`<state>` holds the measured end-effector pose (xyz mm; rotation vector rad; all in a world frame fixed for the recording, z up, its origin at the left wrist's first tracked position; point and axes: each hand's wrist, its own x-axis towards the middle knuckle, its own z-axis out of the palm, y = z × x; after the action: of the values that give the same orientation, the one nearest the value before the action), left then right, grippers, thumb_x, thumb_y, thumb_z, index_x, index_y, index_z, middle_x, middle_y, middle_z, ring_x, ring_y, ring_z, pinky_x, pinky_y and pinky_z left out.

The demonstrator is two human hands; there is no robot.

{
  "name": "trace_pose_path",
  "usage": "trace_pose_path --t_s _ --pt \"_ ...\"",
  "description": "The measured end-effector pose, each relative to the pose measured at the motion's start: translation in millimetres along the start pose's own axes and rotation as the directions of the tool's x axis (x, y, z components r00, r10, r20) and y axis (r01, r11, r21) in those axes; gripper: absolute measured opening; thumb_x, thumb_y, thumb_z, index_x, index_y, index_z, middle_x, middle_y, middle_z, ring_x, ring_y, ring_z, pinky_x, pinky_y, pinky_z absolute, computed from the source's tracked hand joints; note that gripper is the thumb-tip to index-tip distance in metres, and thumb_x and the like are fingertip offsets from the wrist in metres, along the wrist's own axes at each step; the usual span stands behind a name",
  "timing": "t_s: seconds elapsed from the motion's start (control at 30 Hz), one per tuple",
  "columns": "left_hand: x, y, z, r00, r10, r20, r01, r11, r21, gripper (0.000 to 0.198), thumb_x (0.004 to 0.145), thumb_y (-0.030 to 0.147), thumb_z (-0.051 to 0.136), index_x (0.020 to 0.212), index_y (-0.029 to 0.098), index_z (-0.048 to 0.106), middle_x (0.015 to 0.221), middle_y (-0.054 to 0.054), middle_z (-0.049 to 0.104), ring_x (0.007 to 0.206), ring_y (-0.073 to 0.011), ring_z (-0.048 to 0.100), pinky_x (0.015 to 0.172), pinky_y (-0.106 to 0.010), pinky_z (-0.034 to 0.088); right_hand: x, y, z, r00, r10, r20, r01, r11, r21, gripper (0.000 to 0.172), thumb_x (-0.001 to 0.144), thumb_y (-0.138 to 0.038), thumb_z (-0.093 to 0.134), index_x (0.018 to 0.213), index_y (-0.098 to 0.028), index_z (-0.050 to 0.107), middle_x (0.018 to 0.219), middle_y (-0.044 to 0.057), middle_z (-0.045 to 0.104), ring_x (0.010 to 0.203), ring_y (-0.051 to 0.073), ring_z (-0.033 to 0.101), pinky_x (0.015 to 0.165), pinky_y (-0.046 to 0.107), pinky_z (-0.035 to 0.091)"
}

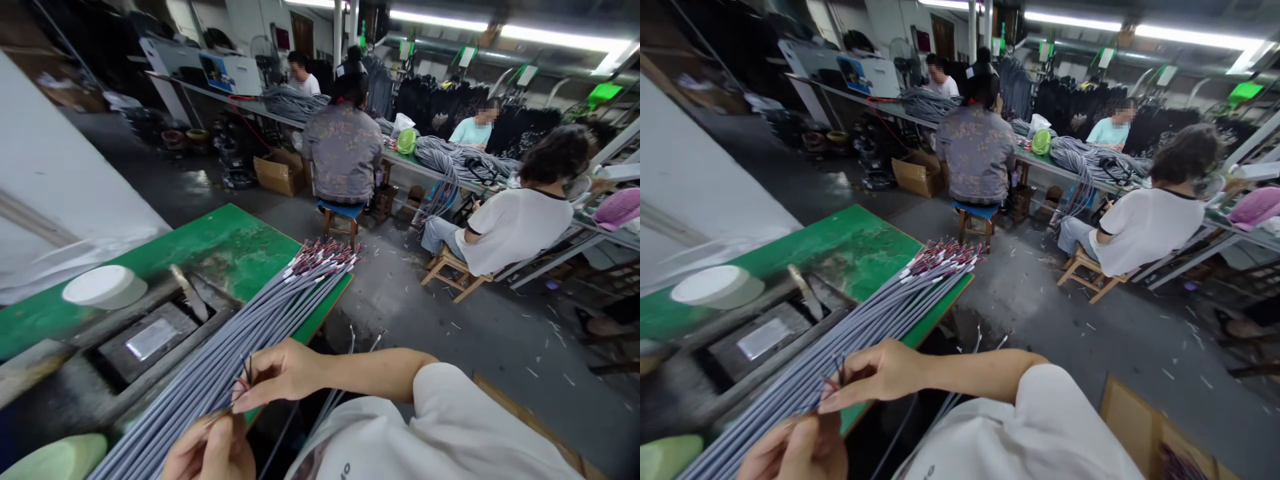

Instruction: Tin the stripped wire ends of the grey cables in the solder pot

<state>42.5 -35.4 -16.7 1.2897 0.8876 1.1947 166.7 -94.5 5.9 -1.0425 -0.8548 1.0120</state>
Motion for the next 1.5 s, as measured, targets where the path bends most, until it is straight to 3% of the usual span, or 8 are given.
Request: trace_pose_path --t_s 0.2,0.33,0.5,0.7,0.87,1.0,1.13,1.5 --pt "8 11 -15.7 0.999 -0.033 -0.036 0.024 0.977 -0.210 0.025 0.064 0.030 0.075 0.073 0.017 0.056 0.057 0.007 0.053 0.048 -0.0061 0.047 0.050 -0.021 0.043 31 -22 26 0.981 -0.112 0.160 0.141 0.972 -0.186 0.024 0.069 -0.033 0.074 0.065 -0.015 0.057 0.076 -0.001 0.056 0.075 0.011 0.054 0.071 0.024 0.042" --pt "15 16 -28.6 0.996 -0.064 -0.069 0.039 0.948 -0.315 0.021 0.071 0.031 0.072 0.076 0.018 0.057 0.062 0.005 0.054 0.048 -0.0050 0.044 0.048 -0.018 0.037 57 -28 49 0.959 0.069 0.274 -0.012 0.979 -0.202 0.018 0.072 -0.029 0.070 0.070 -0.016 0.057 0.069 -0.004 0.053 0.056 0.006 0.048 0.055 0.021 0.040" --pt "29 18 -44.0 0.985 -0.137 -0.108 0.075 0.893 -0.444 0.022 0.075 0.036 0.069 0.080 0.019 0.056 0.053 0.007 0.045 0.044 -0.0047 0.036 0.045 -0.018 0.029 84 -12 75 0.859 0.258 0.442 -0.251 0.965 -0.075 0.023 0.073 -0.030 0.070 0.076 -0.019 0.050 0.063 -0.006 0.052 0.045 0.006 0.046 0.042 0.019 0.037" --pt "43 15 -68.4 0.974 -0.168 -0.150 0.097 0.914 -0.393 0.024 0.078 0.037 0.067 0.090 0.018 0.059 0.055 0.008 0.041 0.045 -0.0050 0.036 0.045 -0.018 0.030 119 -1 88 0.901 0.184 0.392 -0.028 0.929 -0.370 0.018 0.076 -0.032 0.067 0.079 -0.017 0.057 0.059 -0.003 0.056 0.044 0.008 0.049 0.043 0.021 0.040" --pt "47 0 -94.4 0.976 0.092 -0.197 -0.082 0.995 0.057 0.025 0.082 0.030 0.062 0.103 0.017 0.061 0.062 0.005 0.049 0.055 -0.0078 0.045 0.058 -0.020 0.039 175 10 98 0.905 0.171 0.389 0.161 0.710 -0.686 0.018 0.074 -0.033 0.065 0.075 -0.015 0.062 0.055 -0.001 0.059 0.048 0.012 0.055 0.048 0.023 0.041" --pt "44 -15 -99.0 0.951 0.297 -0.084 -0.255 0.909 0.329 0.021 0.085 0.025 0.057 0.104 0.017 0.061 0.065 0.002 0.055 0.057 -0.0096 0.048 0.061 -0.023 0.042 204 22 112 0.873 0.240 0.424 0.292 0.439 -0.850 0.015 0.074 -0.030 0.063 0.072 -0.015 0.065 0.058 -0.001 0.061 0.055 0.013 0.056 0.052 0.023 0.038" --pt "45 -23 -98.2 0.899 0.437 0.024 -0.399 0.795 0.456 0.018 0.086 0.021 0.055 0.103 0.017 0.062 0.066 0.000 0.058 0.060 -0.0123 0.050 0.063 -0.026 0.043 216 31 126 0.839 0.321 0.439 0.414 0.145 -0.899 0.016 0.074 -0.031 0.063 0.067 -0.016 0.064 0.059 -0.001 0.060 0.058 0.012 0.052 0.053 0.023 0.031" --pt "45 -23 -100.6 0.885 0.462 0.065 -0.432 0.759 0.487 0.019 0.087 0.020 0.053 0.104 0.016 0.060 0.069 -0.002 0.060 0.064 -0.0137 0.053 0.064 -0.027 0.043 222 39 139 0.822 0.383 0.422 0.466 -0.025 -0.884 0.016 0.071 -0.031 0.064 0.061 -0.018 0.060 0.060 0.000 0.058 0.056 0.012 0.047 0.052 0.026 0.023"
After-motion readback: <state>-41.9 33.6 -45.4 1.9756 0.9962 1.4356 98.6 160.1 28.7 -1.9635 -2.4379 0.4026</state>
